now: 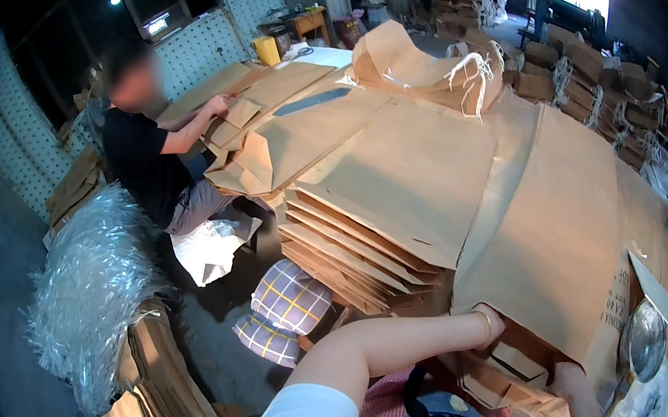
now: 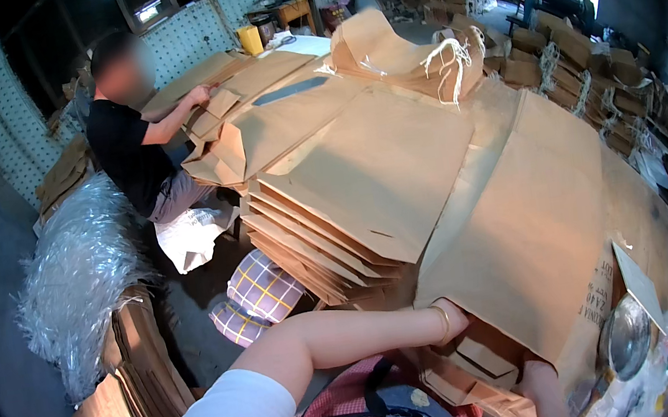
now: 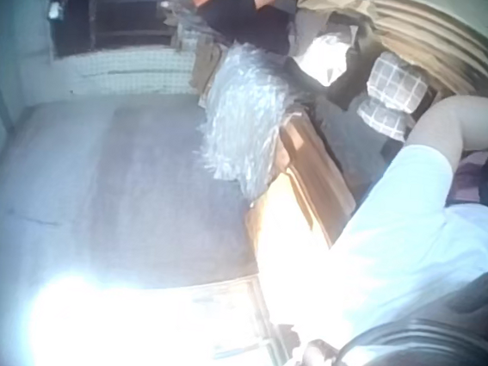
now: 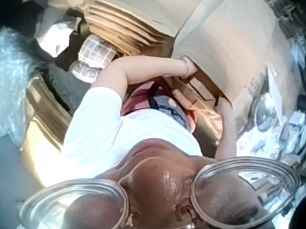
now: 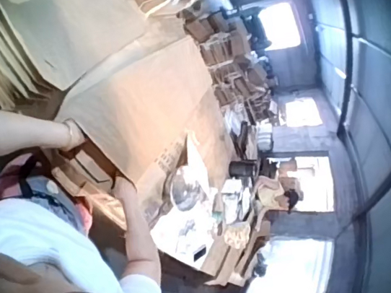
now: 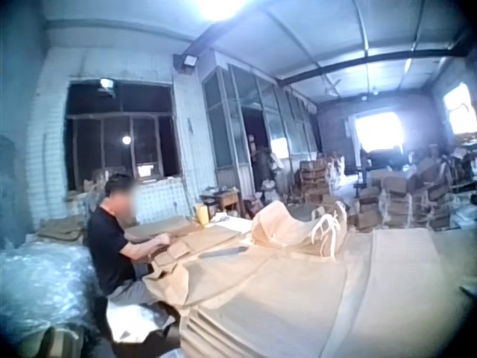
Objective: The person folds flat cardboard pieces into box shapes, applies adhesive with a brush, and presses the flaps to secure them. The person repeats this process for multiple boxes, stacking the finished ones on the table.
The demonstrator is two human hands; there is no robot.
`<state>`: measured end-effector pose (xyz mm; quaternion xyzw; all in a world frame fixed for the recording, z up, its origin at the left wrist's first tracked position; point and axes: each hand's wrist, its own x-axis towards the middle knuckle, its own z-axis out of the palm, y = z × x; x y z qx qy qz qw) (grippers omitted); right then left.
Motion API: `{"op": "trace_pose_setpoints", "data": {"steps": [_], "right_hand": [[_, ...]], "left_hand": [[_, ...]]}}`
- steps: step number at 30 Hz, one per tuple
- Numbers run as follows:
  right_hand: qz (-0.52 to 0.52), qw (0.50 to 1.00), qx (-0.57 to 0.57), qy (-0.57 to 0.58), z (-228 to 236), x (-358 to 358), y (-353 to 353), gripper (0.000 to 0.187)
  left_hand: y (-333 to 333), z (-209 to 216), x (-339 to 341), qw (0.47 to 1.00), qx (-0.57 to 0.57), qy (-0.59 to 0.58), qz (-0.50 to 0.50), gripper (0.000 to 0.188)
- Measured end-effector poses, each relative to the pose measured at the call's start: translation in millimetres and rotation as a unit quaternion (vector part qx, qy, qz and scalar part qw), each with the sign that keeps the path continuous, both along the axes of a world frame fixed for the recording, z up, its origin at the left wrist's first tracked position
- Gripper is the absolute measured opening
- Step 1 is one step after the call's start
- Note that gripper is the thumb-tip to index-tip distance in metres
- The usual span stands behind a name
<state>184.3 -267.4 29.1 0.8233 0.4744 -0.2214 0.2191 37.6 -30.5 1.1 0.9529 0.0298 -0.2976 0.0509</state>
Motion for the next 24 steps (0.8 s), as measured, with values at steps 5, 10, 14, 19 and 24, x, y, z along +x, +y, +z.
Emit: {"op": "trace_pose_setpoints", "data": {"steps": [5, 10, 14, 19, 24], "right_hand": [[-0.024, 0.996, 0.069, -0.046, 30, 12, -9, 0.061], [-0.017, 0.986, 0.148, 0.072, 35, -16, 31, 0.058], [-0.049, 0.999, 0.022, 0.010, 40, -8, 30, 0.072], [-0.030, 0.978, 0.117, 0.169, 42, -1, 16, 0.042], [0.054, 0.935, 0.172, 0.306, 72, -20, 16, 0.021]], "left_hand": [[-10, 36, 2, 0.998, 0.063, -0.012, -0.018, 0.063], [9, 69, -22, 0.984, -0.124, -0.028, 0.128, 0.038], [26, 61, -38, 0.973, -0.082, -0.199, 0.089, 0.067], [25, 63, -22, 0.959, -0.186, -0.112, 0.183, 0.059], [39, 59, -18, 0.937, -0.283, -0.083, 0.189, 0.055]]}}
